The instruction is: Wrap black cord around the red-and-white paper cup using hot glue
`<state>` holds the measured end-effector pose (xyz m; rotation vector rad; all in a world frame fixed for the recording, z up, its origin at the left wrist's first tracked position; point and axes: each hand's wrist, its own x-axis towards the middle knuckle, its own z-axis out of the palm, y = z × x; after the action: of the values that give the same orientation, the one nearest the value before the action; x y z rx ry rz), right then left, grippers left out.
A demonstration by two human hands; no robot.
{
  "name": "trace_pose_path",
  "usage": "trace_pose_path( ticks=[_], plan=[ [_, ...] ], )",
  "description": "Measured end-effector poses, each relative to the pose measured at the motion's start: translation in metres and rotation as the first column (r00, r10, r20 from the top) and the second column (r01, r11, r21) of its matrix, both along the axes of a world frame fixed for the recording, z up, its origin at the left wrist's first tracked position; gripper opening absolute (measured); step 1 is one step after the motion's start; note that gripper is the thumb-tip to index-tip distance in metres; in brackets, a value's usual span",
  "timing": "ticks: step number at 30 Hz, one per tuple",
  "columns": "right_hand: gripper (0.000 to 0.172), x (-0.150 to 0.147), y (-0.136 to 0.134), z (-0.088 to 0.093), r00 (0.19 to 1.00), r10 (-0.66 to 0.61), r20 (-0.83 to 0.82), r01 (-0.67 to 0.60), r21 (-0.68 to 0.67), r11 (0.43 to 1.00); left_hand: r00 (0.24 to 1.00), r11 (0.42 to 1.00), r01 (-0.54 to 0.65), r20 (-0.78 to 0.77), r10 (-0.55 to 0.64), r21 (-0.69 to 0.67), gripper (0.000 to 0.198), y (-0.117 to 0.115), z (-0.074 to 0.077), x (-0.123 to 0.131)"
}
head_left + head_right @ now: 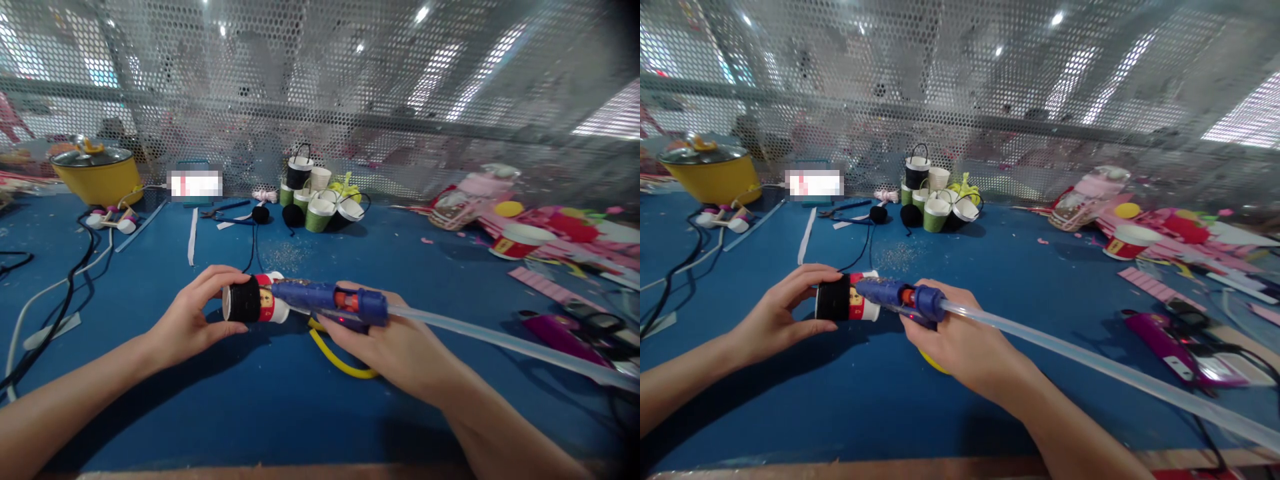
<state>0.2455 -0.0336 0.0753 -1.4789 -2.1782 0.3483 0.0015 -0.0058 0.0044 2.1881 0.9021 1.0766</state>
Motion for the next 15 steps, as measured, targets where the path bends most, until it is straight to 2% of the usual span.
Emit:
trace_pose_path(
  ticks=[5,8,10,15],
  plan=[
    [0.016,0.0,0.0048,0.0017,0.996,0.088,0.031,-0.09,0.064,0.994,0.993,0.993,-0.017,-0.112,0.03,0.121,0.045,-0.0004,-0.0009,-0.0012],
    [0.018,0.0023,0.0064,-0.0005,0.989,0.138,0.046,-0.142,0.109,0.984,0.992,0.992,-0.01,-0.122,0.025,0.125,0.044,-0.0006,-0.0018,-0.0015],
    [0.019,0.0033,0.0057,-0.0015,0.988,0.146,0.053,-0.151,0.12,0.981,0.996,0.998,-0.016,-0.082,0.021,0.068,0.045,-0.0004,-0.002,-0.0011],
    [0.016,0.0036,0.0013,-0.0037,0.99,0.125,0.061,-0.13,0.087,0.988,0.994,0.983,-0.02,0.103,0.04,-0.183,0.046,0.0014,-0.0035,0.0006]
  ],
)
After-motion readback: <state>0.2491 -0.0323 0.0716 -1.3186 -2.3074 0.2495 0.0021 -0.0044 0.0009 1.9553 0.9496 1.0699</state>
